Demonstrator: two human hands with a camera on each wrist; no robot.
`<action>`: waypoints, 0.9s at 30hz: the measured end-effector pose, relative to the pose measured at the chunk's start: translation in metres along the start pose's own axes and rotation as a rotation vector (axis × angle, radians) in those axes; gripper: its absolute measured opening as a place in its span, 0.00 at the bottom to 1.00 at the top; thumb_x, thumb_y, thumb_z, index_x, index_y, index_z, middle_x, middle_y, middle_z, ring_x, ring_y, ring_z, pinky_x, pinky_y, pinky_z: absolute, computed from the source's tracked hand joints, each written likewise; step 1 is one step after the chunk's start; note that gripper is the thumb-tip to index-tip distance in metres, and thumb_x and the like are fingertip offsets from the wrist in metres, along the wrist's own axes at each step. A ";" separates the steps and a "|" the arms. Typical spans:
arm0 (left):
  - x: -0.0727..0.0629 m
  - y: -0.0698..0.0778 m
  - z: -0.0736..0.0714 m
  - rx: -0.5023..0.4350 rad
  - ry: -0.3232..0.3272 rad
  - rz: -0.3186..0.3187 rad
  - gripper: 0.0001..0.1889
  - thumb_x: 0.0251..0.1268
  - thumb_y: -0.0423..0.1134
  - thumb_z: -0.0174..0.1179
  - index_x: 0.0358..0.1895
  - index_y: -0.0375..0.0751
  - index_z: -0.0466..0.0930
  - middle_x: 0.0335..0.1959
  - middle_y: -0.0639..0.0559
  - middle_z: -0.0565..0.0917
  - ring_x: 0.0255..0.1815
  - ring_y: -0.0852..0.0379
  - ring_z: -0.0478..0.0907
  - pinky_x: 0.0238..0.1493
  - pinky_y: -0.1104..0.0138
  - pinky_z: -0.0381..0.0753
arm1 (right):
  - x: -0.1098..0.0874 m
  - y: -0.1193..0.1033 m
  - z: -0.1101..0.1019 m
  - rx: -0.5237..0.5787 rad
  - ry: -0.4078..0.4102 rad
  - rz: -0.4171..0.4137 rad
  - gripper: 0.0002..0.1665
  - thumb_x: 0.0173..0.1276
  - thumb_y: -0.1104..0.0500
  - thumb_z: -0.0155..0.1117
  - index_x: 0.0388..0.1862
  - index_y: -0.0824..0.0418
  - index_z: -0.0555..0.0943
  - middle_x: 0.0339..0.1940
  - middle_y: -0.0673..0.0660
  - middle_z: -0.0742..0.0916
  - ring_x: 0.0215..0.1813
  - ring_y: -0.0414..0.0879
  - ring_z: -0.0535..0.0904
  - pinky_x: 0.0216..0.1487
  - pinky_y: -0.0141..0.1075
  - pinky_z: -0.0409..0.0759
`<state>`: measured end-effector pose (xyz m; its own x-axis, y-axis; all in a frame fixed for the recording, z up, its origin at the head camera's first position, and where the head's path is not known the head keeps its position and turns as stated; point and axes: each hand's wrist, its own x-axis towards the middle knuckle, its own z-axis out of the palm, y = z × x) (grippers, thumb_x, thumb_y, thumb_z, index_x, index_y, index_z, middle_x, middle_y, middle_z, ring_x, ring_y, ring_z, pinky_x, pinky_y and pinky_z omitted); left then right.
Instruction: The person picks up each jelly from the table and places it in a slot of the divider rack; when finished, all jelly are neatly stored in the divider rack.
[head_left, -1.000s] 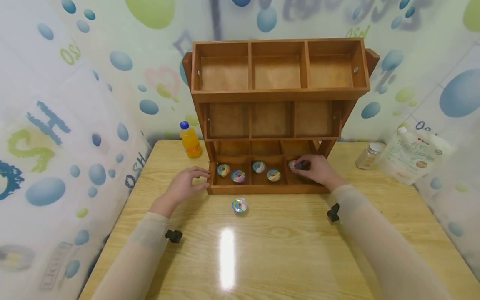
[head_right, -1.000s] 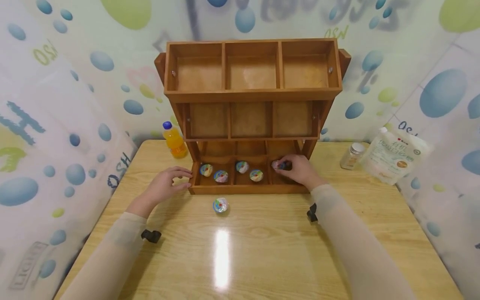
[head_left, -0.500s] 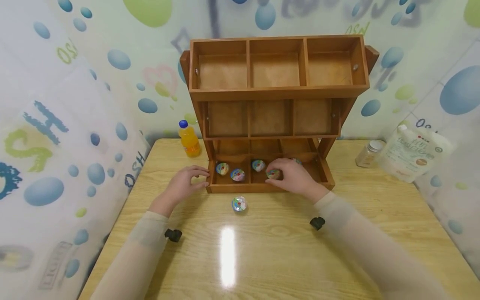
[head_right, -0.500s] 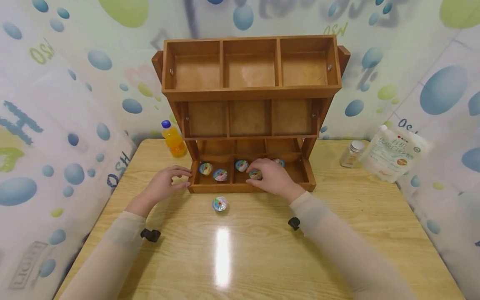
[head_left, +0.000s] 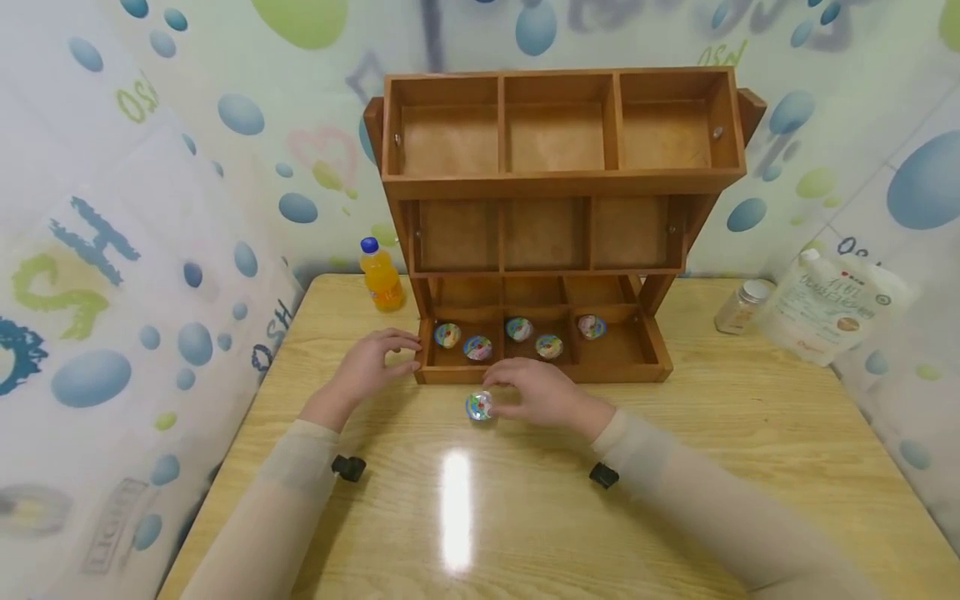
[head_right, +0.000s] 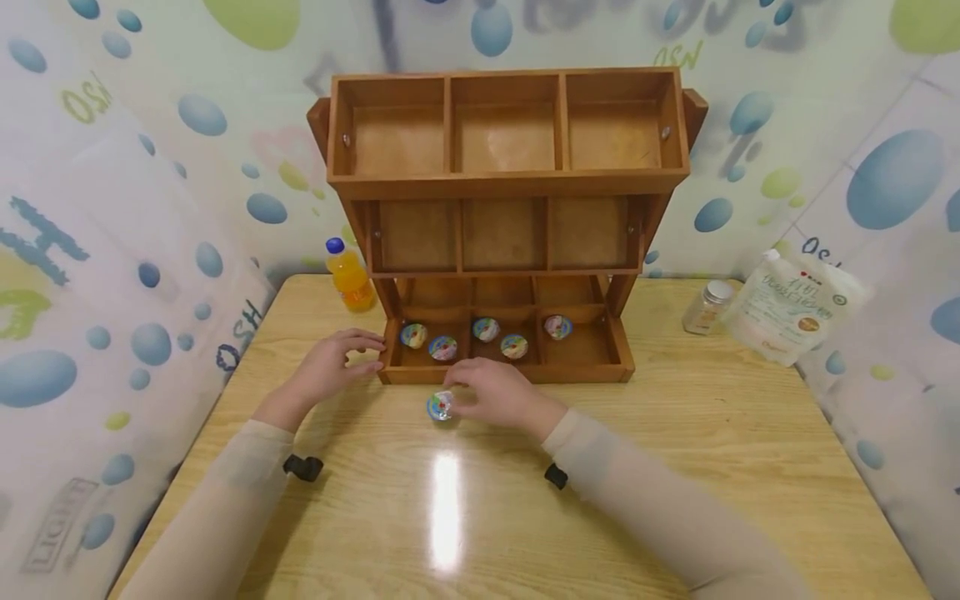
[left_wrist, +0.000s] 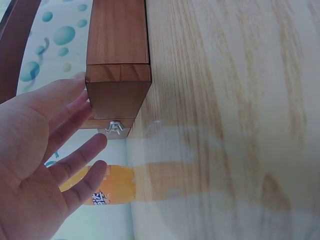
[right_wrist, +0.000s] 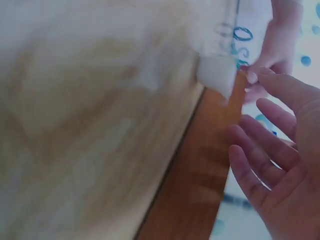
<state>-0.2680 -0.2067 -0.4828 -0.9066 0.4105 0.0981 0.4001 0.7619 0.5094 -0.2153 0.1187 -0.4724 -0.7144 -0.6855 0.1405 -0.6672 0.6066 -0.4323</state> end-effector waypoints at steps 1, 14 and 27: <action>0.000 0.000 0.000 0.000 -0.003 -0.002 0.18 0.71 0.46 0.68 0.59 0.44 0.86 0.64 0.48 0.82 0.58 0.43 0.82 0.62 0.48 0.82 | 0.000 -0.001 0.003 0.001 -0.015 0.007 0.21 0.68 0.46 0.74 0.56 0.52 0.86 0.64 0.50 0.86 0.66 0.48 0.82 0.63 0.45 0.84; 0.002 -0.002 0.001 0.012 0.007 0.015 0.17 0.70 0.46 0.68 0.57 0.44 0.87 0.63 0.49 0.83 0.56 0.44 0.83 0.59 0.49 0.83 | 0.008 0.000 0.023 0.010 -0.030 -0.023 0.17 0.65 0.49 0.78 0.49 0.51 0.86 0.58 0.49 0.87 0.59 0.45 0.84 0.61 0.41 0.84; 0.000 0.000 0.000 -0.003 -0.003 -0.001 0.17 0.70 0.46 0.68 0.58 0.45 0.87 0.64 0.49 0.83 0.58 0.44 0.82 0.60 0.48 0.83 | 0.006 -0.001 0.027 -0.007 -0.012 -0.033 0.16 0.65 0.48 0.77 0.49 0.50 0.85 0.54 0.46 0.87 0.55 0.40 0.83 0.59 0.38 0.84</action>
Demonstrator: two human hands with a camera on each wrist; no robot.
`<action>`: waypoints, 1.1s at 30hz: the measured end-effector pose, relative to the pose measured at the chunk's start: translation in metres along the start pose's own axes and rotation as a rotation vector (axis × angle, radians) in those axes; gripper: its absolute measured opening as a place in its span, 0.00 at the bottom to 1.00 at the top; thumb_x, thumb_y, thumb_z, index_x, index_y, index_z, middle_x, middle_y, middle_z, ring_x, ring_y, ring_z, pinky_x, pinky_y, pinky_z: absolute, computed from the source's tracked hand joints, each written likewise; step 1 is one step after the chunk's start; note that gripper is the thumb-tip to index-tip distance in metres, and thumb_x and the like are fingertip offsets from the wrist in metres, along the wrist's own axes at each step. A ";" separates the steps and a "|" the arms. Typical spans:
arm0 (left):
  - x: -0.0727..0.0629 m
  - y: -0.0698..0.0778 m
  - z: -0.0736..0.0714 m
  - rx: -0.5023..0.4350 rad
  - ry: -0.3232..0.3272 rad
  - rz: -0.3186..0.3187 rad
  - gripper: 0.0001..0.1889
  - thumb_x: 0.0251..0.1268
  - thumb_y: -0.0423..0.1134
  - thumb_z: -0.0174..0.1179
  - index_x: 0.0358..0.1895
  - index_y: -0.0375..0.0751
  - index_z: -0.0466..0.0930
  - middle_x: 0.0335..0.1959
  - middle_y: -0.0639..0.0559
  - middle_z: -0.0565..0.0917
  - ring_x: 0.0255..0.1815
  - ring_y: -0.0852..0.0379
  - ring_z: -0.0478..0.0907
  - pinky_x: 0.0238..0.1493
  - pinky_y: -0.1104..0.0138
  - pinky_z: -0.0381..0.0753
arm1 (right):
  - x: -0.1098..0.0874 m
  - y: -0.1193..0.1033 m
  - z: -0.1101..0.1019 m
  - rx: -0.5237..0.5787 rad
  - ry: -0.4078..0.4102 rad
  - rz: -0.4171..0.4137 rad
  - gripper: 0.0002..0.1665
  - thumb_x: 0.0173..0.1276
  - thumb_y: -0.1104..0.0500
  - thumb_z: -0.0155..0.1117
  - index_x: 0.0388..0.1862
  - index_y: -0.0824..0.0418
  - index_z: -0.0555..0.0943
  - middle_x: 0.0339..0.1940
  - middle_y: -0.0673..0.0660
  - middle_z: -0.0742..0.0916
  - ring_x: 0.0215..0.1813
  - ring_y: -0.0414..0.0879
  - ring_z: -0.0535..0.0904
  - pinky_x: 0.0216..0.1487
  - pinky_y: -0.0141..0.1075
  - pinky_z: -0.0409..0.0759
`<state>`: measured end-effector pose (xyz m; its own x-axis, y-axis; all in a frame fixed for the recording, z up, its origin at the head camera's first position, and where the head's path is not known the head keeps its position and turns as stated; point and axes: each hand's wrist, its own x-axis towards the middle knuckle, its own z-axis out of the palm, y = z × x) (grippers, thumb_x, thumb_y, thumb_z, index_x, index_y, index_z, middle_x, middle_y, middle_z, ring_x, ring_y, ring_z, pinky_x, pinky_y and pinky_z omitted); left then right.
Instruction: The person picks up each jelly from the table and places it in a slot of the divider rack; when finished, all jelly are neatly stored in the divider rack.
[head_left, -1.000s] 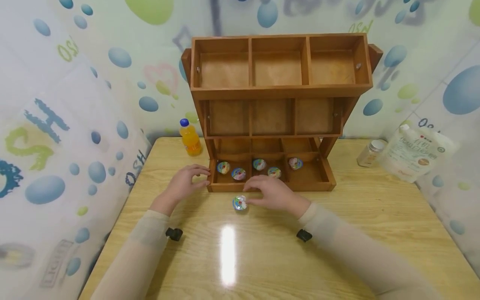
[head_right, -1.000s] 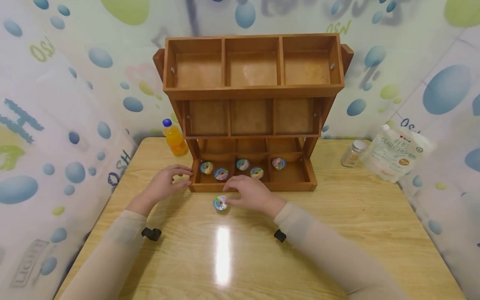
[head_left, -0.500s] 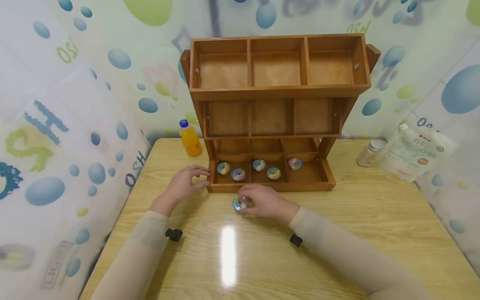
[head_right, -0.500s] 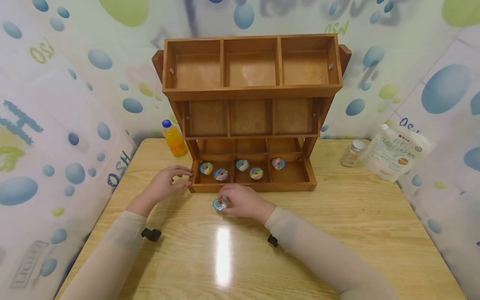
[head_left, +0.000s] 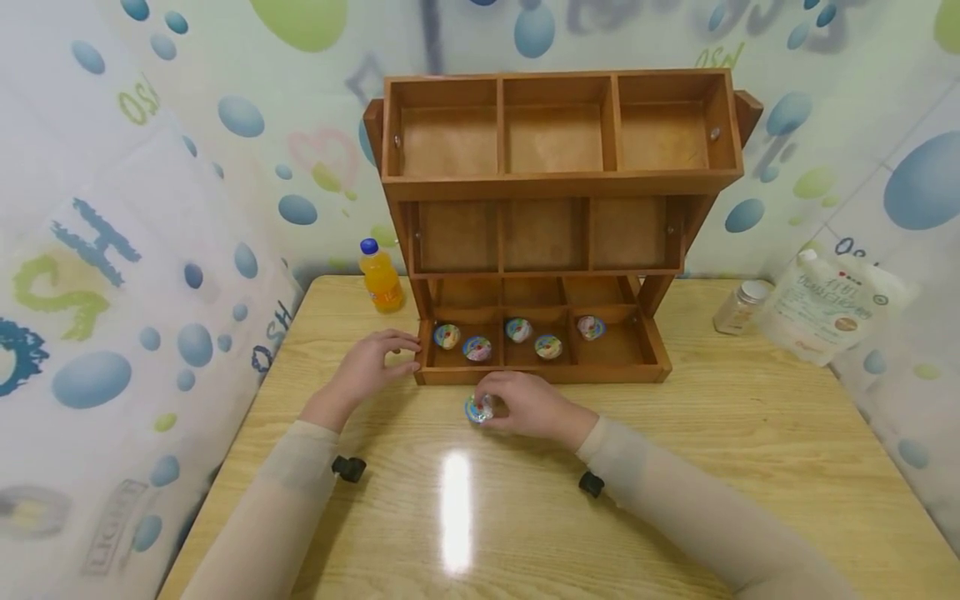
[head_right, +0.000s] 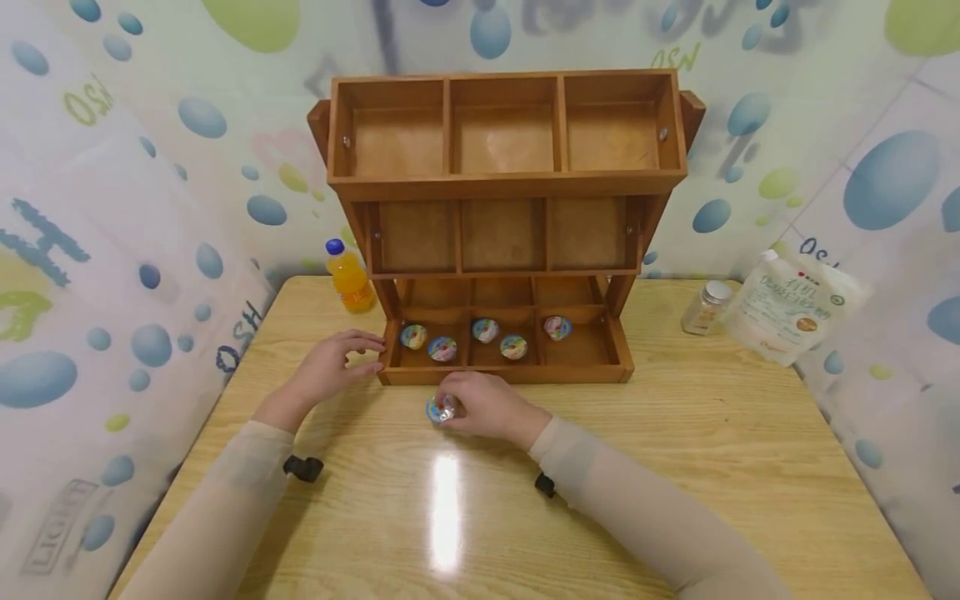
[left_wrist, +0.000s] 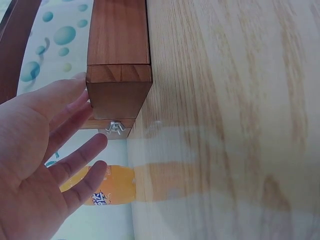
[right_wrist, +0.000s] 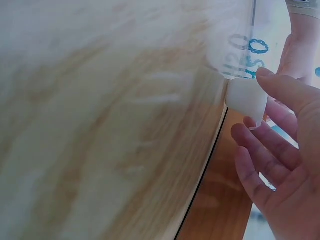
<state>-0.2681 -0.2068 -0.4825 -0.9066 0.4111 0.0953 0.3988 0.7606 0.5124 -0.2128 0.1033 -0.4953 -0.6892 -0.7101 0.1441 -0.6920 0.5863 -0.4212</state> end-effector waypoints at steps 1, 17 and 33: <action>0.000 0.000 0.000 0.000 -0.001 0.000 0.18 0.70 0.46 0.68 0.58 0.44 0.87 0.64 0.49 0.83 0.58 0.44 0.82 0.60 0.49 0.83 | -0.001 0.000 0.000 0.000 0.001 0.000 0.16 0.65 0.48 0.77 0.48 0.50 0.85 0.54 0.45 0.87 0.56 0.40 0.83 0.59 0.38 0.84; 0.000 0.000 0.000 -0.015 -0.003 0.002 0.18 0.71 0.46 0.68 0.58 0.44 0.86 0.64 0.49 0.83 0.58 0.43 0.82 0.61 0.48 0.83 | -0.032 0.001 -0.050 -0.004 0.145 0.080 0.17 0.62 0.49 0.80 0.49 0.48 0.87 0.54 0.43 0.88 0.56 0.40 0.84 0.56 0.40 0.86; 0.001 0.000 0.000 -0.015 -0.007 0.001 0.18 0.70 0.46 0.69 0.59 0.44 0.86 0.64 0.49 0.83 0.58 0.43 0.82 0.61 0.48 0.83 | -0.072 0.045 -0.095 0.045 0.309 0.185 0.21 0.59 0.54 0.82 0.52 0.54 0.87 0.54 0.51 0.89 0.56 0.50 0.86 0.57 0.52 0.86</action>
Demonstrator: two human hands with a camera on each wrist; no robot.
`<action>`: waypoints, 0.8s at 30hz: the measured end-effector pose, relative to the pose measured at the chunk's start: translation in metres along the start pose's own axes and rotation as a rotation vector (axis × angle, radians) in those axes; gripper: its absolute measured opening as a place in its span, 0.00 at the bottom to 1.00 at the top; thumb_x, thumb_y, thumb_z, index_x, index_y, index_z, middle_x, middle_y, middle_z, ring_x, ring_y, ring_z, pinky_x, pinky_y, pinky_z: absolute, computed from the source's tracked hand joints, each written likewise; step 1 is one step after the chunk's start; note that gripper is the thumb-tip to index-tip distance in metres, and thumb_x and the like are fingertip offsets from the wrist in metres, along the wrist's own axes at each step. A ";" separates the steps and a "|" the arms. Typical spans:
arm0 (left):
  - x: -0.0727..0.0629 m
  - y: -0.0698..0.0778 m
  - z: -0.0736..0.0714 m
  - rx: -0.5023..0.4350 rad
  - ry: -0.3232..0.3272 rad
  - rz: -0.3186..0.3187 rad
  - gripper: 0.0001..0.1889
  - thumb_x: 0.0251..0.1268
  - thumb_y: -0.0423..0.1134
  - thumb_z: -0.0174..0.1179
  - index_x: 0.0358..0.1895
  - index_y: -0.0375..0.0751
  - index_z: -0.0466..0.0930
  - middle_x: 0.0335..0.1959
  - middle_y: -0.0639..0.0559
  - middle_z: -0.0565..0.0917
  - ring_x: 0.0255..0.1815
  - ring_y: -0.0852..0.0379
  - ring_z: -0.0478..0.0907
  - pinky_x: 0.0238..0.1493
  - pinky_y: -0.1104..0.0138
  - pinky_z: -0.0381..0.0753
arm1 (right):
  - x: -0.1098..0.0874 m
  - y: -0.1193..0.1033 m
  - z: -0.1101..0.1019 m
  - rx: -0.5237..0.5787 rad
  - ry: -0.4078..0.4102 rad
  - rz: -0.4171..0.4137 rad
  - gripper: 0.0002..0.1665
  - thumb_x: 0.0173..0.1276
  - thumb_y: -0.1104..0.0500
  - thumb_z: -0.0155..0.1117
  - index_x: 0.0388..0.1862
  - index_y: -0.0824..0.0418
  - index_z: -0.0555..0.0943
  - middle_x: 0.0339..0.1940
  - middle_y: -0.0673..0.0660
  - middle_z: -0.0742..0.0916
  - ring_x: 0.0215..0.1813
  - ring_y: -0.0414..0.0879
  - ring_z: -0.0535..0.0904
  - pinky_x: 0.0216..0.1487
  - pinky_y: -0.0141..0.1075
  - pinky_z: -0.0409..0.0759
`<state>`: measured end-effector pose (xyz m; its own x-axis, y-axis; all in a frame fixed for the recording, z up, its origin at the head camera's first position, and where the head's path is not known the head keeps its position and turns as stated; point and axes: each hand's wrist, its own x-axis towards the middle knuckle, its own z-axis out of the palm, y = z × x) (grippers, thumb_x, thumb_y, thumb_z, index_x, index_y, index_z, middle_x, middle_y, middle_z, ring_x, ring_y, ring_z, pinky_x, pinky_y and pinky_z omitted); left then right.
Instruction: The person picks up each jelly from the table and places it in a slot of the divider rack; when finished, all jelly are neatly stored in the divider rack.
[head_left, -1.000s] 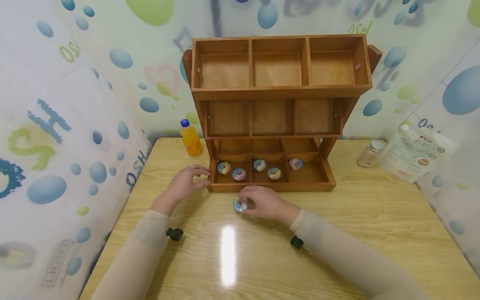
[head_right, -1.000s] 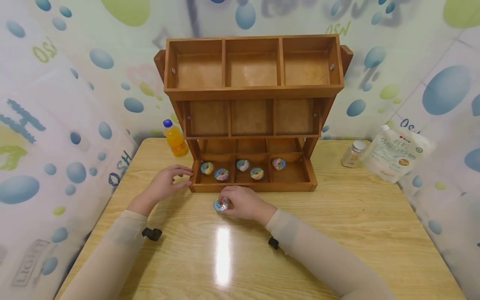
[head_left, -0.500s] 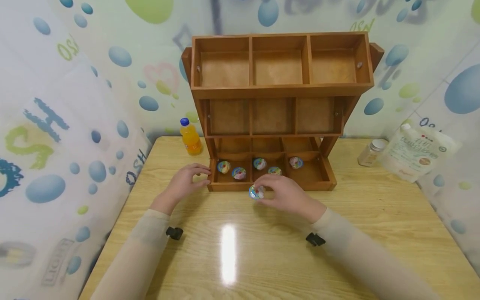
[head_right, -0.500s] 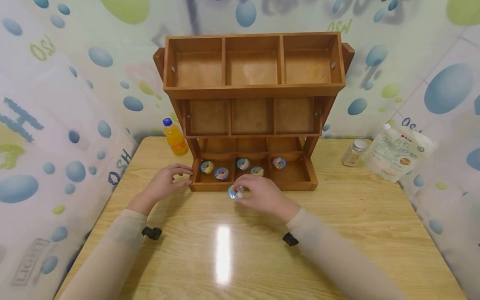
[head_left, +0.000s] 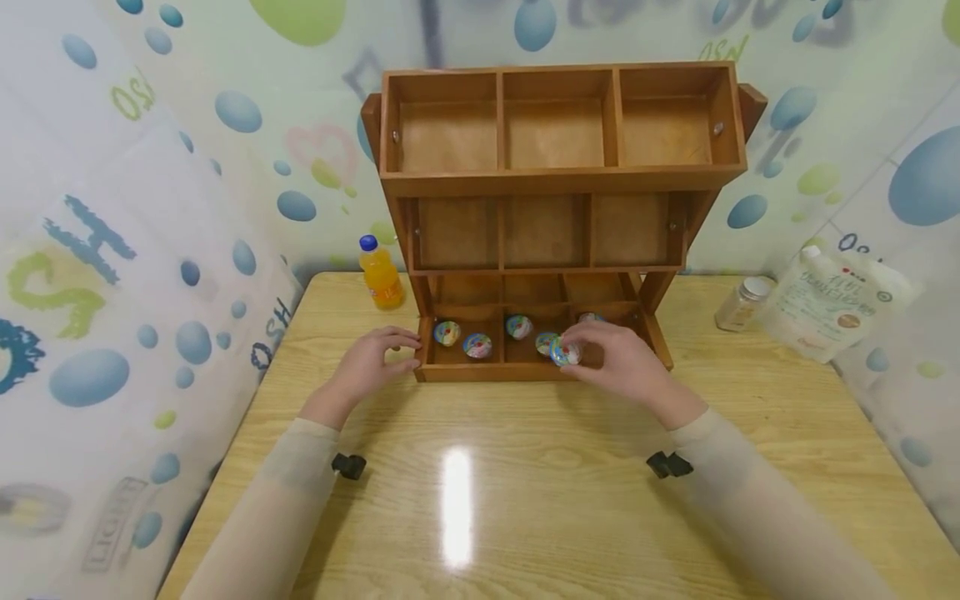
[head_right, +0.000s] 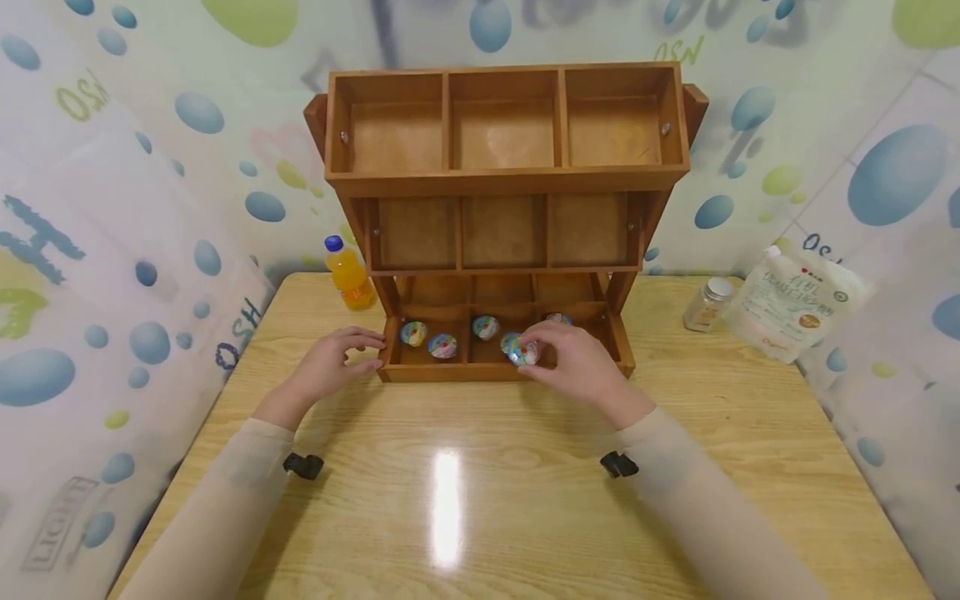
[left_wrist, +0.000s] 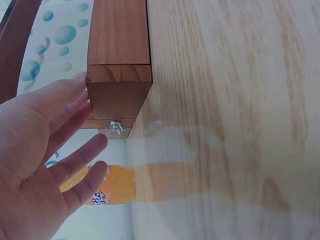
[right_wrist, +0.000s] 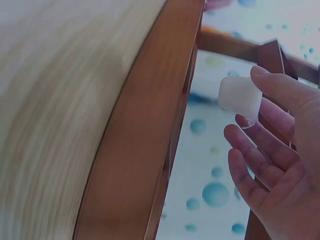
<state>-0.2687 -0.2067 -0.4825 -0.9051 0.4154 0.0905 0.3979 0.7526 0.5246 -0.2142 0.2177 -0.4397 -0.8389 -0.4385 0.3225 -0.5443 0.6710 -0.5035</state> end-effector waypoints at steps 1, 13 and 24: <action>0.000 0.000 0.000 0.000 0.000 -0.001 0.18 0.70 0.46 0.69 0.59 0.44 0.86 0.64 0.49 0.83 0.58 0.43 0.82 0.61 0.49 0.83 | -0.001 0.005 -0.003 -0.007 0.017 0.002 0.21 0.59 0.54 0.82 0.51 0.54 0.87 0.55 0.52 0.89 0.57 0.51 0.86 0.58 0.52 0.86; 0.000 0.002 -0.002 -0.005 0.001 -0.009 0.18 0.71 0.45 0.68 0.59 0.43 0.86 0.63 0.49 0.82 0.58 0.43 0.82 0.61 0.48 0.83 | -0.016 0.077 -0.021 0.033 0.064 0.059 0.19 0.59 0.61 0.81 0.49 0.62 0.86 0.43 0.56 0.89 0.41 0.47 0.83 0.42 0.39 0.84; 0.001 0.000 0.000 0.003 0.003 0.003 0.17 0.70 0.45 0.69 0.58 0.43 0.87 0.62 0.49 0.83 0.57 0.44 0.82 0.60 0.49 0.83 | -0.013 0.115 -0.026 -0.053 -0.060 0.117 0.20 0.57 0.61 0.83 0.48 0.60 0.87 0.36 0.53 0.89 0.39 0.47 0.82 0.42 0.41 0.82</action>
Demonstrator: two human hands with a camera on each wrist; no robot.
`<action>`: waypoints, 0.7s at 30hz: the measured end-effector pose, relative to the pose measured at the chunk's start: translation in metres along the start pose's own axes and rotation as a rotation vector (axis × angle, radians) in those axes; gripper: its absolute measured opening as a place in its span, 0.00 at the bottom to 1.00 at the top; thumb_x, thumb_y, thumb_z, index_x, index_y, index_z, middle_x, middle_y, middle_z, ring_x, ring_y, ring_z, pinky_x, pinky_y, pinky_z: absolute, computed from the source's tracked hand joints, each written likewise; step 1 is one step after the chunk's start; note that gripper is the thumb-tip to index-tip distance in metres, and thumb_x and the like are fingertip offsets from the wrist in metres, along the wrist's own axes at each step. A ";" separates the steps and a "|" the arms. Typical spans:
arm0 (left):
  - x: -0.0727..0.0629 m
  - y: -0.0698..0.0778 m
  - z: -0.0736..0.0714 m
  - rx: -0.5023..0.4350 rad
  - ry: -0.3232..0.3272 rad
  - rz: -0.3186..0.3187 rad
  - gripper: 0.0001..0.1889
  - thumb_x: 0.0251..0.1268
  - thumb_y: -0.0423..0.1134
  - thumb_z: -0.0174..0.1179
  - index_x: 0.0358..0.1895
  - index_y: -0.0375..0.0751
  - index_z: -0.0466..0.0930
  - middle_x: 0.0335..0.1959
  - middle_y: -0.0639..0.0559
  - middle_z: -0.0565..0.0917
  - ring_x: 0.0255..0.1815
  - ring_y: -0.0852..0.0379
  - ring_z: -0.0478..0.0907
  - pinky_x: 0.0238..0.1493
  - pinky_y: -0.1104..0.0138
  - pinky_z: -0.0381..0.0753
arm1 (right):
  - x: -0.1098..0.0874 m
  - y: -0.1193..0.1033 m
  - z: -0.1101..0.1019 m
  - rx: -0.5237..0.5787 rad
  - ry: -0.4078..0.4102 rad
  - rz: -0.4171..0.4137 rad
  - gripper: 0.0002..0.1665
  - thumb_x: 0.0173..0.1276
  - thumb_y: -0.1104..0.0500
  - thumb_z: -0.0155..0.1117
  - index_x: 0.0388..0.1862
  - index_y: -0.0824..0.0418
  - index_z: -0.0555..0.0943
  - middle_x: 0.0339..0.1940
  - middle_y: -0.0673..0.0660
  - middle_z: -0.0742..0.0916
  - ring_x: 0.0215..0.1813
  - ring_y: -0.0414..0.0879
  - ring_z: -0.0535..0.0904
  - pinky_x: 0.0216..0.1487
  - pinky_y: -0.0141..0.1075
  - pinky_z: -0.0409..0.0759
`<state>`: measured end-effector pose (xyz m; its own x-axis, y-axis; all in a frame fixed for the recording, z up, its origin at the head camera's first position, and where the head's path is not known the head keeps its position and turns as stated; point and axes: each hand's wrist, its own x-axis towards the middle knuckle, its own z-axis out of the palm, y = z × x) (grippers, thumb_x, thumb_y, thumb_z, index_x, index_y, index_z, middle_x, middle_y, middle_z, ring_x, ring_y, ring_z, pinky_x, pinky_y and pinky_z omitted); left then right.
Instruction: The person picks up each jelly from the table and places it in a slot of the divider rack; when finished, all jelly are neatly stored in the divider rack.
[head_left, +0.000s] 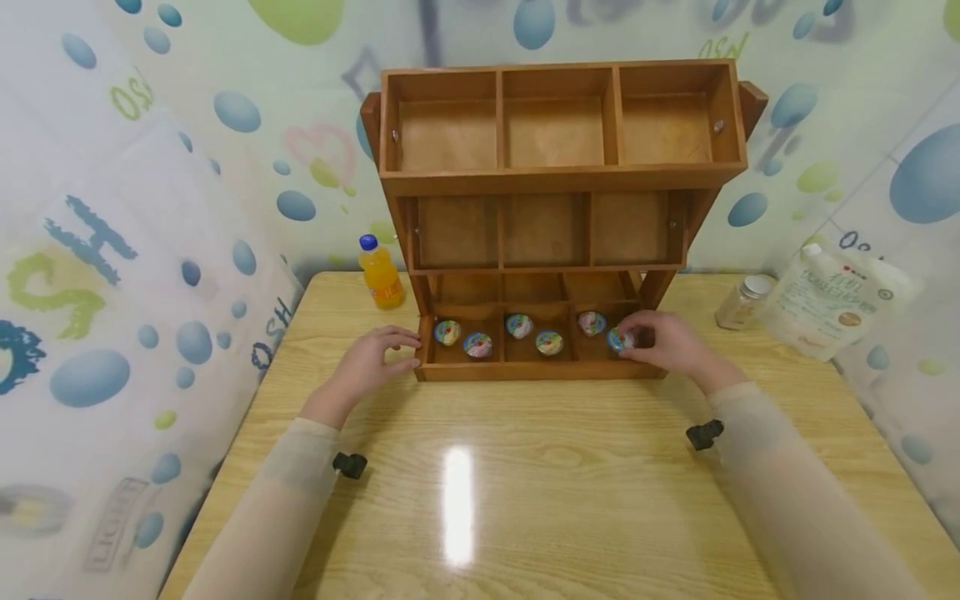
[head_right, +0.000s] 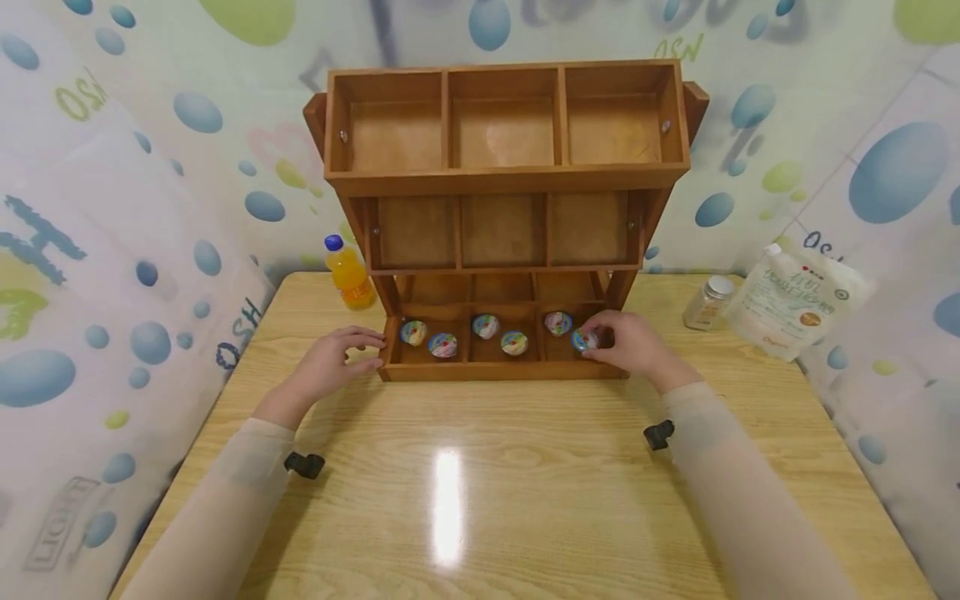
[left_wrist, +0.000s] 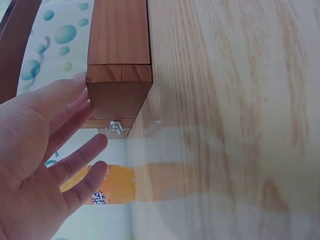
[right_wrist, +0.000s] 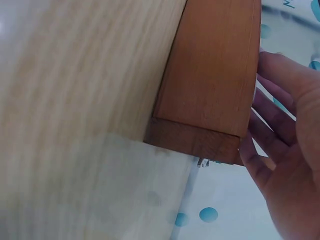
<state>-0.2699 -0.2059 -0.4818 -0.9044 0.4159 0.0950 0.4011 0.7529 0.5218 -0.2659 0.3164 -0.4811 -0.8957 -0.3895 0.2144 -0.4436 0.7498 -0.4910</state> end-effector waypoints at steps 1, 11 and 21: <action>0.000 0.000 0.000 -0.001 0.002 0.002 0.17 0.70 0.45 0.69 0.57 0.43 0.87 0.62 0.49 0.83 0.57 0.43 0.82 0.60 0.49 0.83 | 0.002 0.001 -0.001 -0.007 -0.015 0.014 0.20 0.57 0.60 0.83 0.48 0.60 0.87 0.37 0.53 0.89 0.39 0.47 0.82 0.43 0.43 0.82; 0.000 0.001 0.001 0.015 -0.004 0.010 0.18 0.71 0.47 0.68 0.58 0.42 0.86 0.63 0.48 0.83 0.56 0.43 0.82 0.59 0.48 0.83 | 0.012 0.001 -0.008 -0.066 -0.151 0.073 0.18 0.59 0.58 0.81 0.49 0.57 0.89 0.46 0.55 0.91 0.47 0.52 0.85 0.52 0.51 0.82; 0.000 0.000 0.000 -0.005 0.005 0.009 0.17 0.70 0.45 0.68 0.58 0.42 0.87 0.62 0.49 0.83 0.56 0.44 0.82 0.59 0.48 0.83 | 0.015 0.004 -0.012 -0.099 -0.198 0.065 0.20 0.59 0.59 0.81 0.50 0.60 0.88 0.51 0.59 0.91 0.55 0.61 0.85 0.60 0.58 0.81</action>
<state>-0.2695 -0.2059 -0.4823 -0.9015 0.4201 0.1035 0.4083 0.7468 0.5250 -0.2814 0.3198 -0.4694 -0.9033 -0.4289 0.0104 -0.3949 0.8217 -0.4108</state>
